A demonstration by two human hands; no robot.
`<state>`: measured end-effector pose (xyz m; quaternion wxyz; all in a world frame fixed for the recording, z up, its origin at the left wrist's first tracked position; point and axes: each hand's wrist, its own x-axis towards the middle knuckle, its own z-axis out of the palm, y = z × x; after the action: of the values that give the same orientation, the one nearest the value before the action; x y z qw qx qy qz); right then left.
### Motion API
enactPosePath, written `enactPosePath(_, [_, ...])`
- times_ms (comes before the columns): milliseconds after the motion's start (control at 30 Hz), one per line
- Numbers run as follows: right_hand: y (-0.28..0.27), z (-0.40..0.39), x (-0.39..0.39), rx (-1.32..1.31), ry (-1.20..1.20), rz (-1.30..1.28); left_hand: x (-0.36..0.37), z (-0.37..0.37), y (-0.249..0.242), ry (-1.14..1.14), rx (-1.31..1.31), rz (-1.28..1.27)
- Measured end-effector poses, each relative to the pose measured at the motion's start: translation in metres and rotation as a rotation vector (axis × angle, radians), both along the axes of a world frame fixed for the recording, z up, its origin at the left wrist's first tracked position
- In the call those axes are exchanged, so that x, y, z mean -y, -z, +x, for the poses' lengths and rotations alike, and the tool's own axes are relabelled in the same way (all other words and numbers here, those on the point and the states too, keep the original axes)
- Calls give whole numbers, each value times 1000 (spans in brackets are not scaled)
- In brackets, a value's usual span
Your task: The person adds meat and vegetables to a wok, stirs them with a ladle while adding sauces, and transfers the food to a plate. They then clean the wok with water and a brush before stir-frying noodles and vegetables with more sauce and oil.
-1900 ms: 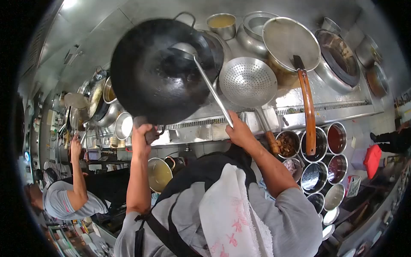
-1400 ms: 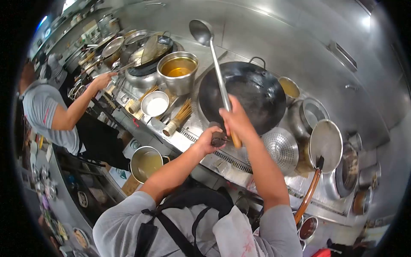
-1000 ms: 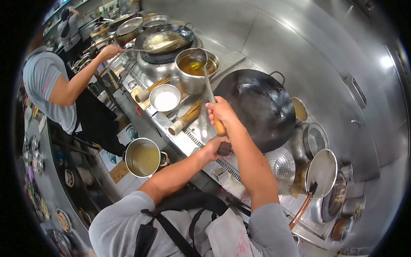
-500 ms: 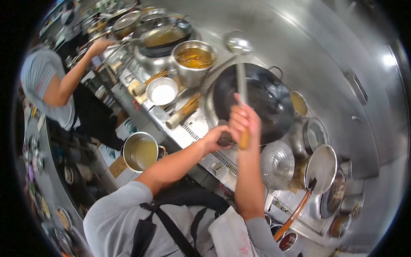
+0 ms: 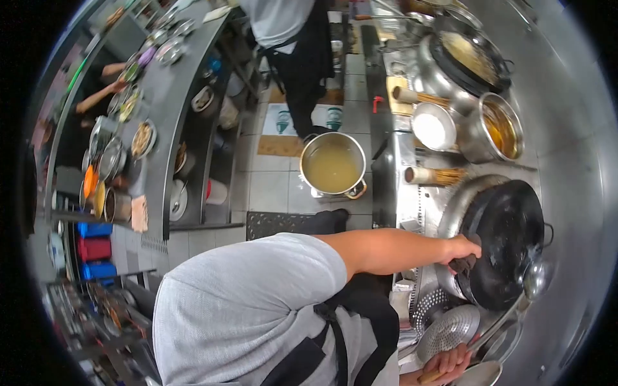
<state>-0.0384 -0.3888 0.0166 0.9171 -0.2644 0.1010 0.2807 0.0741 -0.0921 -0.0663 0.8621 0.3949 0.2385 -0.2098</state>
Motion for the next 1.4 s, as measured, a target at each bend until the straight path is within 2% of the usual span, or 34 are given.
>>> enactPosePath(100, [-16,-23,-40,32,40,144,-22,-31,-14,7,27,-22])
enactPosePath(200, [8,-19,-18,84,41,58,-41,-60,20,122,211,-221])
enactPosePath(233, [25,-15,-9,80,-86,116,-56,-69,49,252,268,-277])
enactPosePath(267, [28,-14,-6,87,-186,162,-75,-99,33,205,166,-145])
enactPosePath(300, [3,-30,-41,-81,-60,182,-102,-139,40,135,523,-122])
enactPosePath(333, [15,-31,-37,-81,57,20,-110,-154,49,86,297,-167])
enactPosePath(367, [12,-36,-49,-159,287,-212,-116,-160,59,51,62,-181])
enactPosePath(400, [26,-33,-49,-67,325,-496,-131,-177,65,28,-54,-48])
enactPosePath(433, [10,-39,-70,20,321,-699,-147,-195,77,29,-147,-22])
enactPosePath(533, [14,-45,-80,90,315,-693,-159,-229,88,-32,-118,-28])
enactPosePath(567, [13,-46,-80,81,357,-697,-153,-227,86,11,-113,-28])
enactPosePath(633, [15,-42,-78,52,320,-645,-140,-224,74,0,-142,140])
enactPosePath(667, [12,-41,-79,50,325,-645,-133,-218,69,6,-141,140])
enactPosePath(733, [1,-38,-84,32,282,-538,-117,-198,51,160,80,294])
enactPosePath(800, [-5,-31,-94,62,233,-497,-107,-176,95,162,482,781])
enactPosePath(867, [-13,-22,-117,89,180,-450,-83,-152,37,444,465,1081])
enactPosePath(933, [-30,0,-143,165,94,-502,-66,-132,34,517,679,1291])
enactPosePath(1000, [-40,32,-173,257,28,-563,-55,-110,55,595,927,1478])
enactPosePath(1033, [-45,49,-189,305,-2,-605,-51,-104,62,742,922,1597])
enactPosePath(1067, [-46,66,-203,360,-16,-644,-48,-103,65,749,917,1593])
enactPosePath(1133, [-55,92,-227,415,-43,-735,-45,-98,69,907,931,1671])
enactPosePath(1200, [-60,102,-243,517,-38,-912,-51,-103,70,875,958,1649])
enactPosePath(1233, [-63,99,-245,513,10,-961,-56,-105,67,739,1096,1653])
enactPosePath(1267, [-65,92,-241,512,15,-961,-61,-106,64,597,1232,1646])
enactPosePath(1333, [-67,73,-219,395,95,-684,-75,-109,46,590,1267,1531])
enactPosePath(1400, [-46,47,-180,290,128,-215,-90,-119,29,489,1246,1304])
